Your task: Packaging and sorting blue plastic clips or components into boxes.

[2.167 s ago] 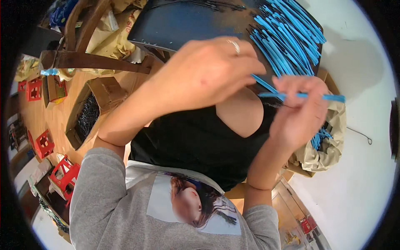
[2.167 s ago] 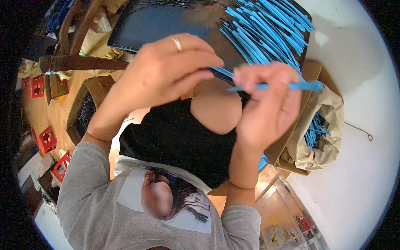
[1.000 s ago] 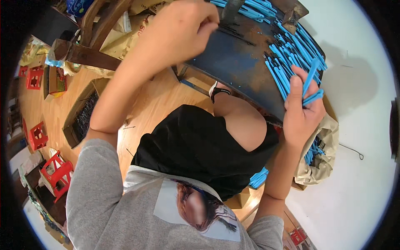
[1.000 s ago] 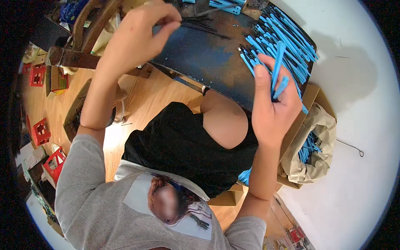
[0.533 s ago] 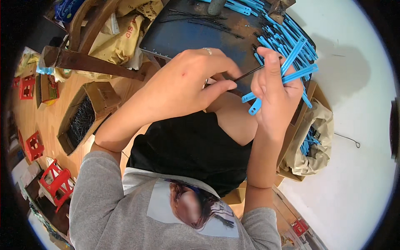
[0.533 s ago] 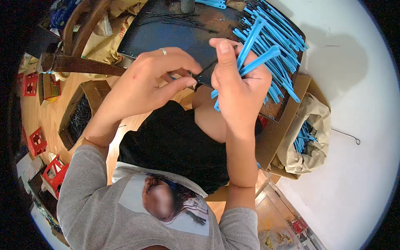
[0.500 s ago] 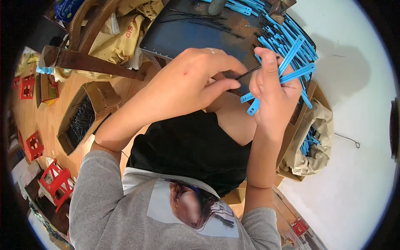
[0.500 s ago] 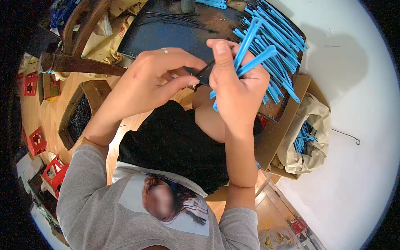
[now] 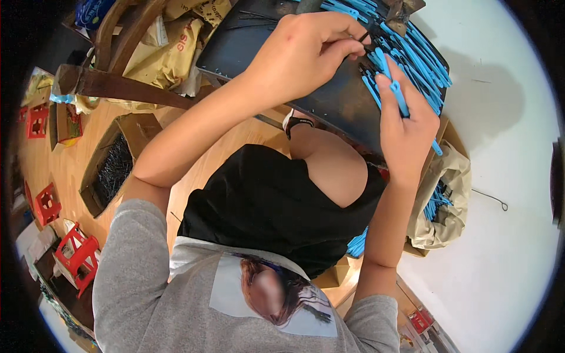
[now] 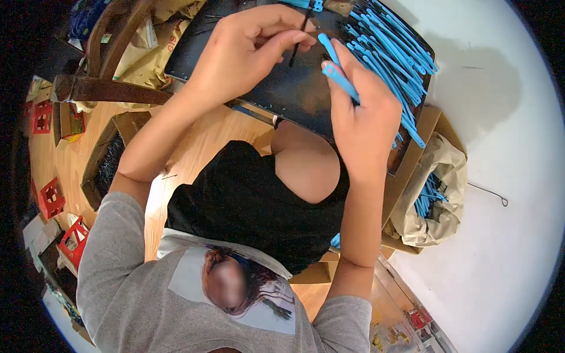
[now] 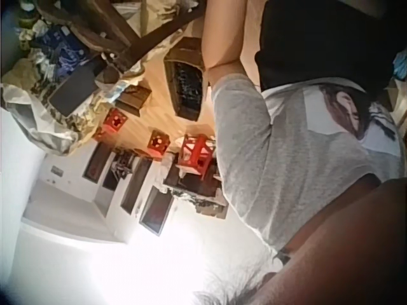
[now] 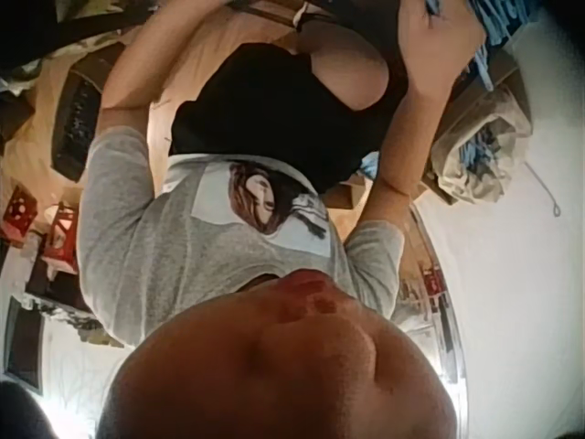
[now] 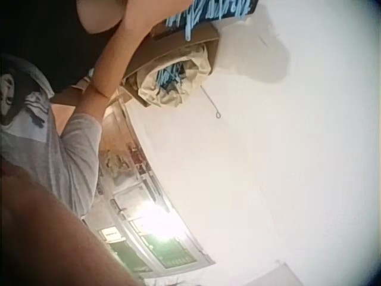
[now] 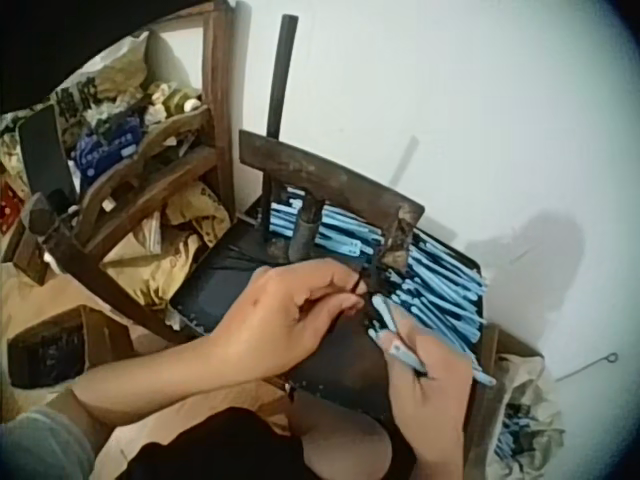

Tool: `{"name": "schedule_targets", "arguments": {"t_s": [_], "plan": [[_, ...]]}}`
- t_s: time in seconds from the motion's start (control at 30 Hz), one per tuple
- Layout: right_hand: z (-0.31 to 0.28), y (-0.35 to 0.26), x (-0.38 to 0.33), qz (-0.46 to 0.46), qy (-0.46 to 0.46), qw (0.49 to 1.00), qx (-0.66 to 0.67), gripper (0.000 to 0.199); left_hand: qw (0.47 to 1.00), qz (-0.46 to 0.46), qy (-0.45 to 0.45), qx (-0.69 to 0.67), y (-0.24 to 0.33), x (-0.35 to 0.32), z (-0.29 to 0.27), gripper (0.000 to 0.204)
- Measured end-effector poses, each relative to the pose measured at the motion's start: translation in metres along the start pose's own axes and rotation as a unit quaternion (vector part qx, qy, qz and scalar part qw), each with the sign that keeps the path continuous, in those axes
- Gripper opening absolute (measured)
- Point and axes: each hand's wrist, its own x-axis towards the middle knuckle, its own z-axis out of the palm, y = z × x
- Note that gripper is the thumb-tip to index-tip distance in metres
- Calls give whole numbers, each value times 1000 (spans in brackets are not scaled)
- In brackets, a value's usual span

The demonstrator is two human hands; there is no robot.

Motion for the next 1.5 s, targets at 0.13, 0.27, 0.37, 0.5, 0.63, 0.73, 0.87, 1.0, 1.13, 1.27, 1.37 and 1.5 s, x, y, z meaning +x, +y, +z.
{"name": "schedule_targets", "arguments": {"t_s": [0.13, 0.27, 0.37, 0.5, 0.63, 0.73, 0.87, 1.0, 1.13, 1.27, 1.37, 1.5], "plan": [[1, 7, 7, -13, 24, 1000, -15, 23, 998, 66, 13, 6, -11, 6, 10, 9], [3, 12, 14, -62, 48, 997, -4, 23, 997, 73, 30, 19, -13, 4, 11, 9], [4, 10, 18, -78, 53, 995, 8, 24, 998, 53, 11, 31, 1, 17, -4, 8], [5, 9, 20, -73, 54, 996, 24, 22, 997, 19, -41, 56, 11, 30, -21, 7], [4, 11, 22, -75, 54, 995, 31, 20, 995, 29, -48, 80, 9, 31, -22, 9], [2, 10, 25, -62, 59, 996, 27, 19, 994, 52, -48, 79, 3, 33, -20, 8], [-4, 7, 27, -39, 38, 998, 22, 18, 976, 184, -17, 112, -3, 33, -18, 9], [-11, 2, 26, 45, -19, 999, 10, 19, 975, 173, -23, 134, -1, 32, -19, 11], [-12, 7, 28, 92, -13, 995, -25, 19, 974, 183, -15, 130, -2, 35, -17, 11], [-9, 9, 32, -41, 3, 999, 28, 16, 993, 87, -20, 82, -2, 31, -10, 11], [-6, 11, 24, -42, 30, 998, 42, 18, 996, 71, 17, 46, -7, 10, 9, 8], [-6, -7, 16, -33, -4, 999, 11, 18, 992, -40, -94, -73, -3, 4, 1, 8]]}}
